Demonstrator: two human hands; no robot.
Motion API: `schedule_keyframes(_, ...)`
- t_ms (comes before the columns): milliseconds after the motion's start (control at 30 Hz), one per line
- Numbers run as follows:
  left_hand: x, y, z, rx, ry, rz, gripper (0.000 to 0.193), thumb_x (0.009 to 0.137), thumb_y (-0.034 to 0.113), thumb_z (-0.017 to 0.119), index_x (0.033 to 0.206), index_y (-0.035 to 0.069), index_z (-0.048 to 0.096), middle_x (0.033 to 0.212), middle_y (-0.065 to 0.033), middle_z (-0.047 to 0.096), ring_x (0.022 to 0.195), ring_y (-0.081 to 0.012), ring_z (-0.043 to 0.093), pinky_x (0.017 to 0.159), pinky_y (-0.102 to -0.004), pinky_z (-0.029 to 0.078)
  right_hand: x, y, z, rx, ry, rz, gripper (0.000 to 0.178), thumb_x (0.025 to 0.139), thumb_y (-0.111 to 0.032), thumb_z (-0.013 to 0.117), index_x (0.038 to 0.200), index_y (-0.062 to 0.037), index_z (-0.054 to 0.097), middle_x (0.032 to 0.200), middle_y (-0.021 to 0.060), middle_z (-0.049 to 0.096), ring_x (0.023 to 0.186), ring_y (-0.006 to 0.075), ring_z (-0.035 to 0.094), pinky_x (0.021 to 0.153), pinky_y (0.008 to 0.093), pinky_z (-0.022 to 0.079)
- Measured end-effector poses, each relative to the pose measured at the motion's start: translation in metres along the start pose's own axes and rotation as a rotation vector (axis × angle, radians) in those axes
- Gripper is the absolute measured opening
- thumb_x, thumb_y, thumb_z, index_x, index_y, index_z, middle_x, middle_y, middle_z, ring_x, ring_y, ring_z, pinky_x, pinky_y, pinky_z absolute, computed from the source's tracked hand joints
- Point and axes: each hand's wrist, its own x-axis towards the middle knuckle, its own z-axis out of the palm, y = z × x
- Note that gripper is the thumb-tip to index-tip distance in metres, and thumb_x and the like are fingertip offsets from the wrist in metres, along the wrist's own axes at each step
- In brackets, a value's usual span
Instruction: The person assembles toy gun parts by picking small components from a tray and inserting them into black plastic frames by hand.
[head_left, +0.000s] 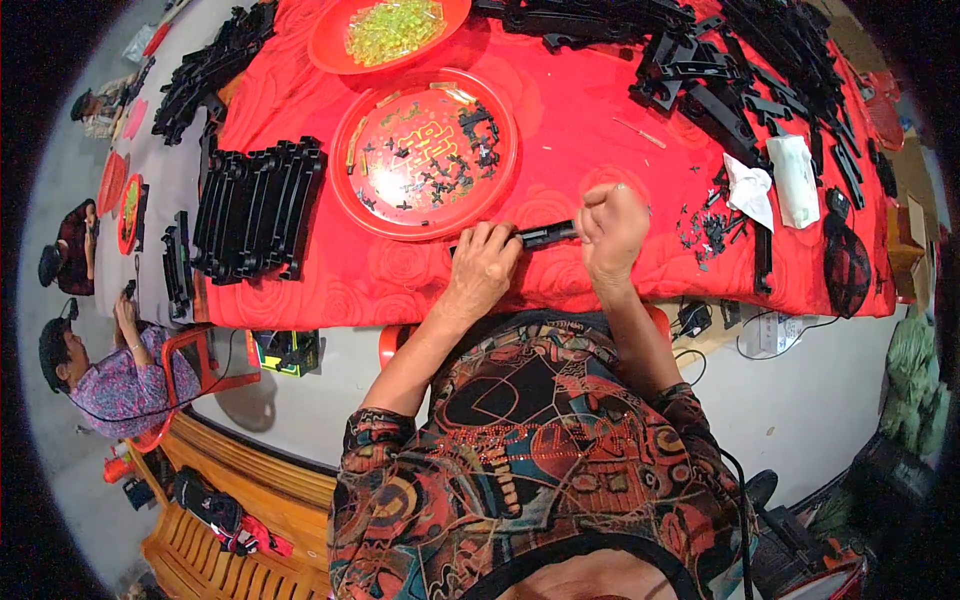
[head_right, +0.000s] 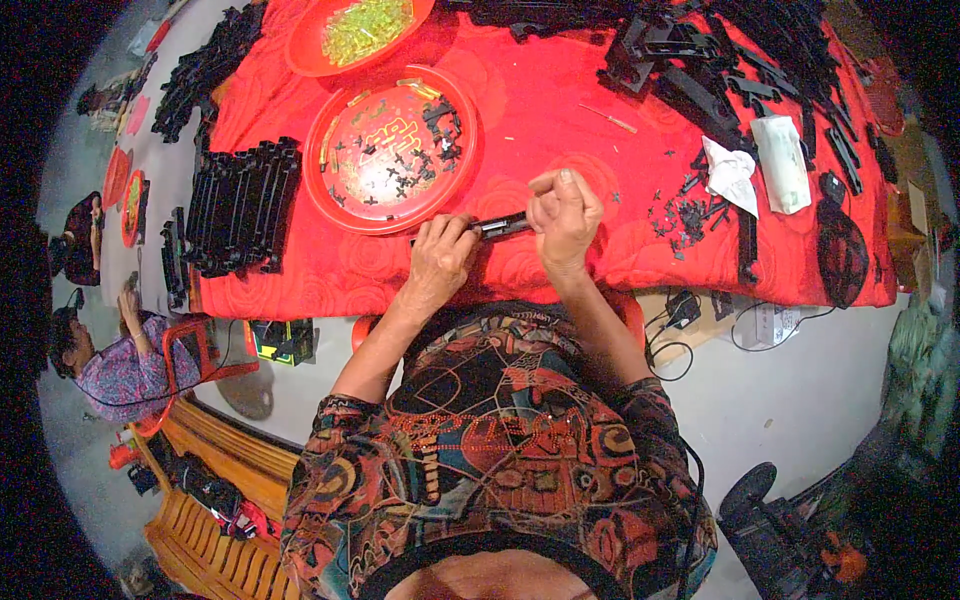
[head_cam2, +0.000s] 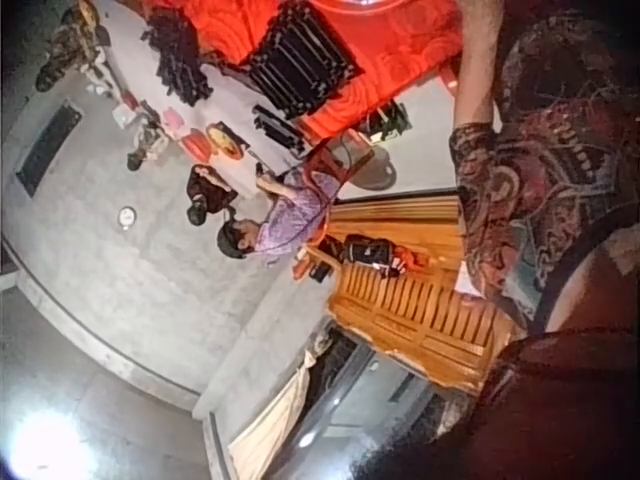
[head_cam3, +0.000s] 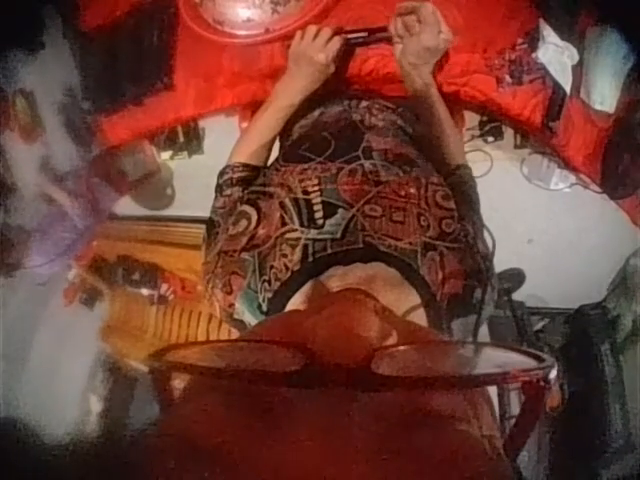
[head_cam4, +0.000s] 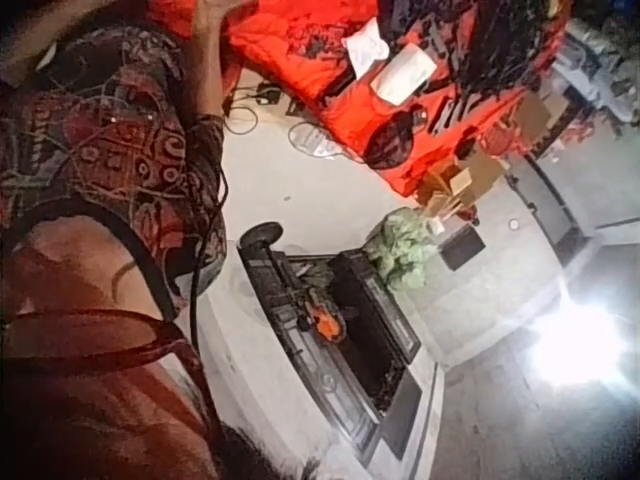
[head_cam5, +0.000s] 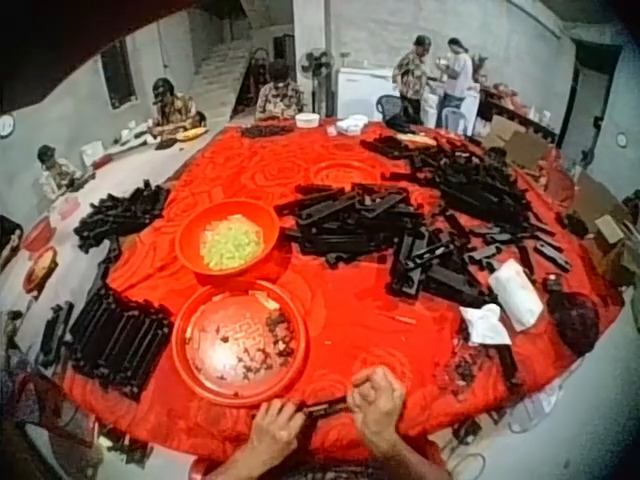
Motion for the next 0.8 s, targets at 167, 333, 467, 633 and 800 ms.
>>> schedule_keyframes(167,0.002,0.001,-0.002,0.000,0.007,-0.004,0.018,0.071,0.005,0.061,0.089,0.002,0.060,0.098,-0.0101,0.057,0.087,-0.0263,0.051,0.071,-0.0369,0.041,0.000,0.026,0.000,-0.089,-0.055,-0.074,0.040,0.094,-0.028,0.042,0.074,0.0040,0.054,0.048,-0.0049,0.024,0.037,0.0054,0.022,0.036,0.0236,0.022)
schedule_keyframes(333,0.002,0.001,-0.003,0.017,-0.033,0.012,0.021,0.070,0.005,0.058,0.091,0.004,0.060,0.100,-0.0102,0.056,0.086,-0.0258,0.052,0.070,-0.0367,0.041,0.002,0.031,-0.003,-0.110,-0.068,-0.080,0.041,0.094,-0.028,0.041,0.073,0.0045,0.054,0.048,-0.0052,0.024,0.037,0.0051,0.023,0.036,0.0238,0.024)
schedule_keyframes(467,0.002,0.001,0.000,0.008,-0.010,0.030,0.027,0.069,0.004,0.058,0.095,0.006,0.061,0.101,-0.0097,0.056,0.084,-0.0253,0.052,0.069,-0.0361,0.042,0.001,0.032,-0.002,-0.140,-0.037,-0.069,0.041,0.094,-0.028,0.041,0.071,0.0043,0.053,0.047,-0.0047,0.024,0.037,0.0054,0.024,0.036,0.0237,0.023)
schedule_keyframes(633,0.002,0.000,0.000,-0.006,-0.042,0.020,0.036,0.067,0.003,0.058,0.102,0.009,0.062,0.099,-0.0082,0.056,0.082,-0.0244,0.051,0.068,-0.0354,0.041,0.001,0.035,-0.003,-0.211,-0.018,-0.100,0.043,0.094,-0.026,0.041,0.066,0.0038,0.052,0.047,-0.0039,0.026,0.036,0.0061,0.025,0.035,0.0240,0.022)
schedule_keyframes(800,0.006,-0.001,-0.001,-0.015,-0.064,0.025,0.034,0.066,0.002,0.057,0.099,0.008,0.063,0.099,-0.0079,0.056,0.083,-0.0243,0.050,0.067,-0.0354,0.041,0.004,0.040,0.001,-0.313,0.042,-0.087,0.046,0.095,-0.029,0.040,0.064,0.0030,0.050,0.047,-0.0025,0.030,0.037,0.0067,0.028,0.036,0.0239,0.024)
